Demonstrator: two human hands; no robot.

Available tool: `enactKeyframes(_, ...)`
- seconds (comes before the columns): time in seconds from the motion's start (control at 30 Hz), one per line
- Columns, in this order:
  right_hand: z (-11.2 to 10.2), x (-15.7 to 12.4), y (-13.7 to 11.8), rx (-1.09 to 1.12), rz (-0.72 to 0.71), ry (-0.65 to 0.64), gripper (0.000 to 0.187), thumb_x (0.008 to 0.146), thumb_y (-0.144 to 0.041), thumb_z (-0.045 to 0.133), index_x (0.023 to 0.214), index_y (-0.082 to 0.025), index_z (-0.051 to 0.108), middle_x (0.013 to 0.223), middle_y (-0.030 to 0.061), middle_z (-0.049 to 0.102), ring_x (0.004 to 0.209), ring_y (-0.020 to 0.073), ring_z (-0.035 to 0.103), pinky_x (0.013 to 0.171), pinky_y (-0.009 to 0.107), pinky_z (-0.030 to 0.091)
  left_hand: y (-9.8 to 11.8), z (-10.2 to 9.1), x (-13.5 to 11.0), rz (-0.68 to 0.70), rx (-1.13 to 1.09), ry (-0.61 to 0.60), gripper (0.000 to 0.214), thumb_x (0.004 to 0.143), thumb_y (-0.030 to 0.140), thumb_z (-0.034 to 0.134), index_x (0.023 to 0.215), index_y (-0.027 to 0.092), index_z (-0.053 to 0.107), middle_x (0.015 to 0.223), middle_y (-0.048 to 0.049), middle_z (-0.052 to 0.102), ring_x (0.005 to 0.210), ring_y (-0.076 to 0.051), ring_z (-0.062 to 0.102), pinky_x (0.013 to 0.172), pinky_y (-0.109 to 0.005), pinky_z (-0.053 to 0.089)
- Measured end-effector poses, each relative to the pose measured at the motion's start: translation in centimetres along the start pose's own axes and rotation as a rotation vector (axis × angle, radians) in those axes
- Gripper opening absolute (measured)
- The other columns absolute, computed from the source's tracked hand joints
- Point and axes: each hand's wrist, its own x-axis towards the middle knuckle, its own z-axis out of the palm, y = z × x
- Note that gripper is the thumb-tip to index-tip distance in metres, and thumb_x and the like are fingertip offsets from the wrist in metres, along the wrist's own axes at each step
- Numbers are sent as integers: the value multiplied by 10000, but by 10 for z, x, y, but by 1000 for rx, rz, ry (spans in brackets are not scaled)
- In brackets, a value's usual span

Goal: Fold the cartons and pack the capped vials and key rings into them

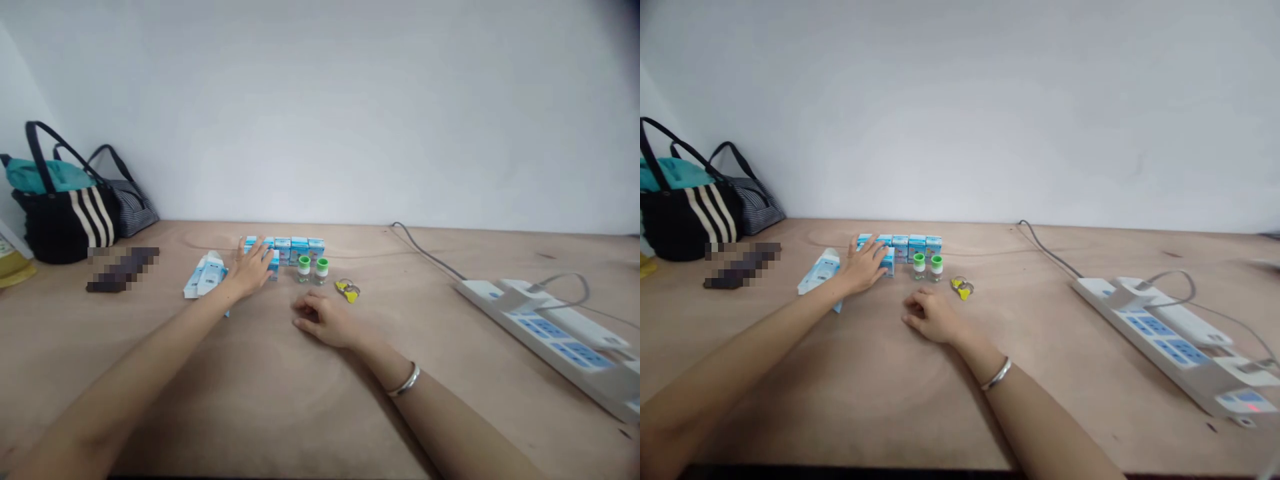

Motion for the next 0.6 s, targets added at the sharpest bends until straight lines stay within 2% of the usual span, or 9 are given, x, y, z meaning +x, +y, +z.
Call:
enactKeyframes(0.13, 2, -1, -1, -1, 40, 28, 205, 779, -274, 647, 955, -170, 625, 881, 62, 628, 757, 165, 592, 683, 298, 488, 8, -13, -15, 45, -151, 34, 311, 840, 260, 548, 1141, 182, 542, 1172, -134, 607, 1309, -315, 372, 1102, -612, 62)
enactKeyframes(0.23, 2, -2, -3, 63, 62, 137, 488, 758, -377, 680, 1168, -158, 533, 971, 92, 625, 790, 180, 592, 681, 319, 500, 20, -27, -33, 98, -332, 11, 334, 802, 337, 610, 1102, 203, 549, 1127, -101, 620, 1182, -306, 492, 1081, -564, 213)
enactKeyframes(0.3, 1, -2, -6, 135, 20, 201, 693, 713, -442, 718, 1284, -165, 440, 1088, 119, 596, 872, 197, 590, 724, 340, 508, 29, -34, -48, 115, -479, -6, 370, 786, 354, 631, 1115, 215, 536, 1143, -86, 612, 1104, -282, 545, 1009, -496, 356)
enactKeyframes(0.33, 0, -1, -8, 166, -13, 213, 737, 694, -457, 732, 1302, -174, 425, 1132, 124, 580, 915, 204, 584, 755, 349, 508, 34, -35, -56, 106, -553, 3, 388, 781, 351, 639, 1129, 223, 524, 1153, -79, 606, 1095, -270, 554, 975, -462, 401)
enactKeyframes(0.43, -4, 2, -18, 216, -96, 211, 658, 692, -451, 741, 1243, -186, 496, 1133, 110, 594, 979, 214, 576, 826, 362, 489, 44, -30, -75, -6, -737, 92, 496, 747, 343, 680, 1182, 233, 467, 1180, -73, 583, 1076, -241, 579, 922, -397, 471)
enactKeyframes(0.53, -8, 6, -28, 214, -117, 222, 474, 714, -427, 726, 1097, -181, 593, 1036, 89, 642, 952, 215, 593, 835, 362, 475, 50, -19, -87, -171, -854, 174, 643, 698, 345, 729, 1235, 247, 388, 1211, -80, 547, 1039, -235, 614, 886, -394, 509)
enactKeyframes(0.6, -10, 7, -34, 185, -103, 220, 368, 716, -409, 724, 987, -179, 629, 976, 78, 659, 922, 214, 602, 824, 354, 468, 51, -12, -91, -229, -899, 197, 694, 677, 342, 748, 1247, 256, 361, 1224, -84, 527, 1036, -240, 625, 877, -401, 520)
